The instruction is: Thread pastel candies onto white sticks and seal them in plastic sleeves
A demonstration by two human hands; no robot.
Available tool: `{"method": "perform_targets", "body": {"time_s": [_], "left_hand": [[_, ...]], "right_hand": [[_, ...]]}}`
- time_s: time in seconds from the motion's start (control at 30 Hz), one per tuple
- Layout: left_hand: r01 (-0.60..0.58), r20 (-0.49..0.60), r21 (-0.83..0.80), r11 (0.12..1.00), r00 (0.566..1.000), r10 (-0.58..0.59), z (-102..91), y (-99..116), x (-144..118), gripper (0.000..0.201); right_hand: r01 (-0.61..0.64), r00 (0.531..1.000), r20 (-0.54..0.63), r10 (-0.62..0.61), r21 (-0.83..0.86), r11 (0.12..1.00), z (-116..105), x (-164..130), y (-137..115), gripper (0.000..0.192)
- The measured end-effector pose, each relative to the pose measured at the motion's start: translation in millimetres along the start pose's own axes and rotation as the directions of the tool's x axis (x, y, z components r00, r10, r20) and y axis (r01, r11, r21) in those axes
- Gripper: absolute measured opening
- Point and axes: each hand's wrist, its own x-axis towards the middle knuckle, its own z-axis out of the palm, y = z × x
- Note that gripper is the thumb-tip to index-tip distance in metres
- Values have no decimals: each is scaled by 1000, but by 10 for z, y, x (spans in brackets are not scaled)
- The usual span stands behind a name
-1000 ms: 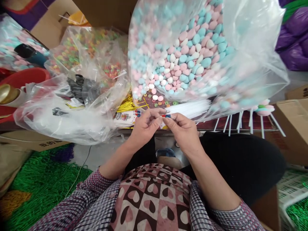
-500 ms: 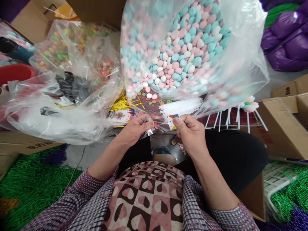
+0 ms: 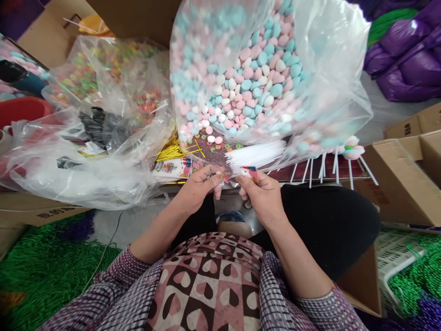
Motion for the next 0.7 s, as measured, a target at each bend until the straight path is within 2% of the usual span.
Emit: {"method": "perform_targets", "body": {"time_s": [0.07,0.13,0.23,0.33,0.43,0.57,0.63,0.7], "left_hand": [[-35,-34,18,999,999,35,11,-28,-2,32],[-35,-47,53,998,998,37,10,-55,-6,34],[5,-42,85,996,999,-2,7,-71,-12,40],[47,-42,53,998,998,-45,22,-44,-15,42],[54,-38,-10,998,998,-55,46,-8,-10,39],[19,-67,3,1000,998,-18,64,-31,13,36],[1,-91,-21,1000,996,-3,71,-74,28,38],[-8,-114,-51,999,994,2,77,-118,41,39]], "right_hand": [[7,1000,7,-6,-30,1000,-2,-5,11,36],[-32,999,21,32,-7,999,-14,6,10,33],[-73,997,27,71,107,992,-45,39,-7,32],[-37,999,-25,42,155,987,-64,53,-10,28],[9,997,-73,1,140,990,-60,41,26,32],[64,990,-126,-58,45,997,-55,28,98,41],[39,992,-122,-35,30,999,-63,35,102,43],[-25,997,-67,30,76,997,-70,49,74,34]]}}
